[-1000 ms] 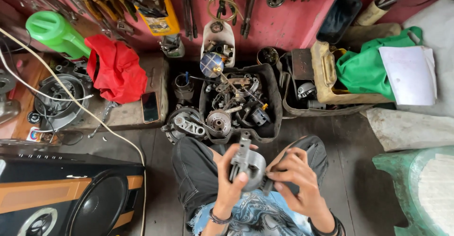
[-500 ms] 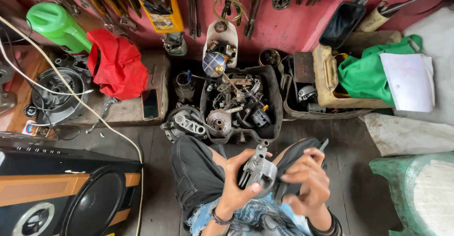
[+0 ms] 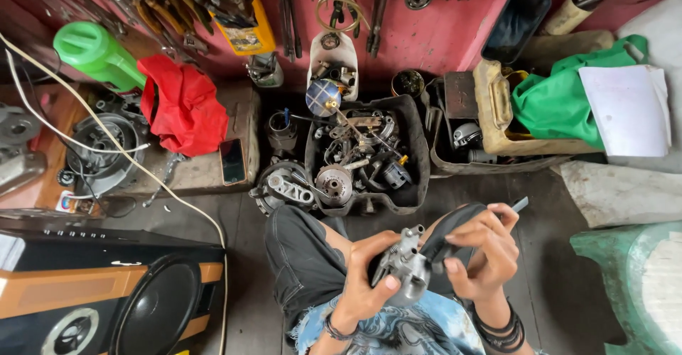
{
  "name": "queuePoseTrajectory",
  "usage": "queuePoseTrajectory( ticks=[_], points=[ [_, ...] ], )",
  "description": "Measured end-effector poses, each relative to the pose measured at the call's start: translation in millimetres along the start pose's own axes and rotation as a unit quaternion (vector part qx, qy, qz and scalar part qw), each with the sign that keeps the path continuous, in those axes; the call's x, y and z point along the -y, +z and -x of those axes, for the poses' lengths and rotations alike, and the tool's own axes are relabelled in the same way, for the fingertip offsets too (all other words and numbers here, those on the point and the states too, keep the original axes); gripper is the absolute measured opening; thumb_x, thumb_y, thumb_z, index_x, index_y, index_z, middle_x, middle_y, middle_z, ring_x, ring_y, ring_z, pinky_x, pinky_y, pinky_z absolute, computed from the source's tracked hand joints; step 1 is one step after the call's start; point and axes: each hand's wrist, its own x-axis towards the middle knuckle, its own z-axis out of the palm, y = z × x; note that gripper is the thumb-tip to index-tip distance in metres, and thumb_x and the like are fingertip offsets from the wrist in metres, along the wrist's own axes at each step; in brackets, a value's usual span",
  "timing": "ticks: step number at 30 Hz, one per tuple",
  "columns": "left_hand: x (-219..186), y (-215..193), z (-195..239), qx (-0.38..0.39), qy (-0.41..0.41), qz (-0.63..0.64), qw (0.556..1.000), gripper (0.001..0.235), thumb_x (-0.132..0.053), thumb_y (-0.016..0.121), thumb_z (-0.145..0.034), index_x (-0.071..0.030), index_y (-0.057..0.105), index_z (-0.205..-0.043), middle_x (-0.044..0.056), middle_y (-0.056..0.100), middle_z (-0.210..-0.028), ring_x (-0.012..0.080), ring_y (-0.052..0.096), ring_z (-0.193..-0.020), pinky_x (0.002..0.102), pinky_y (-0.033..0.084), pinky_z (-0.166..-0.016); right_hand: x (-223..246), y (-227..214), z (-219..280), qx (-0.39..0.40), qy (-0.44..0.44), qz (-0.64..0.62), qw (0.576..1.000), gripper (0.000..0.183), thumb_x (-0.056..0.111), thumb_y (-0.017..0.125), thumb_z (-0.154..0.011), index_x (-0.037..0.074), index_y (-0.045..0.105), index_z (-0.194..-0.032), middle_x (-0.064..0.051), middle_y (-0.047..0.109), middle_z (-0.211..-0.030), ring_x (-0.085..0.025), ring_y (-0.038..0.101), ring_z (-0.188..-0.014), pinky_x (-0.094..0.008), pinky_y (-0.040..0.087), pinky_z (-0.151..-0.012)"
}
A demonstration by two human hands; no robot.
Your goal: Cleaning a metal piston assembly using a brush and cleaning fluid in a workshop.
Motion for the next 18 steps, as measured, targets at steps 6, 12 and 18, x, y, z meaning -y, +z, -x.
queuePoseTrajectory(
  ticks=[6, 12, 18],
  points=[
    [-5, 6, -2, 0.045, -0.002, 0.056, 0.997, 0.045, -0.032, 0.058, -0.095, 0.006, 0.062, -0.118, 0.021, 0.072, -0.108, 0.0256, 0.062, -0.083, 0.037, 0.052, -0.077, 2, -5, 10, -0.028, 0.005, -0.026, 0.999, 0.025, 0.035, 0.056, -0.077, 0.011, 0.057, -0.070, 0.000, 0.062, -0.065, -0.017, 0.050, -0.063, -0.048, 0.031, -0.106],
    [-1, 6, -5, 0.025, -0.034, -0.014, 0.999, 0.045, -0.028, 0.062, -0.086, 0.011, 0.065, -0.109, 0.019, 0.068, -0.099, 0.0261, 0.059, -0.082, 0.037, 0.051, -0.079, 8, -3, 19, -0.025, -0.039, -0.041, 0.998, 0.023, 0.041, 0.057, -0.069, 0.019, 0.061, -0.065, 0.006, 0.060, -0.056, -0.010, 0.046, -0.054, -0.048, 0.030, -0.102],
    [-6, 3, -4, 0.032, -0.002, 0.007, 0.999, 0.046, -0.031, 0.062, -0.088, 0.009, 0.065, -0.109, 0.017, 0.066, -0.089, 0.0255, 0.051, -0.074, 0.039, 0.045, -0.067, -1, 0, 4, -0.033, -0.003, -0.039, 0.999, 0.017, 0.029, 0.055, -0.074, 0.013, 0.058, -0.068, 0.002, 0.061, -0.061, -0.016, 0.049, -0.061, -0.047, 0.030, -0.108]
  ],
)
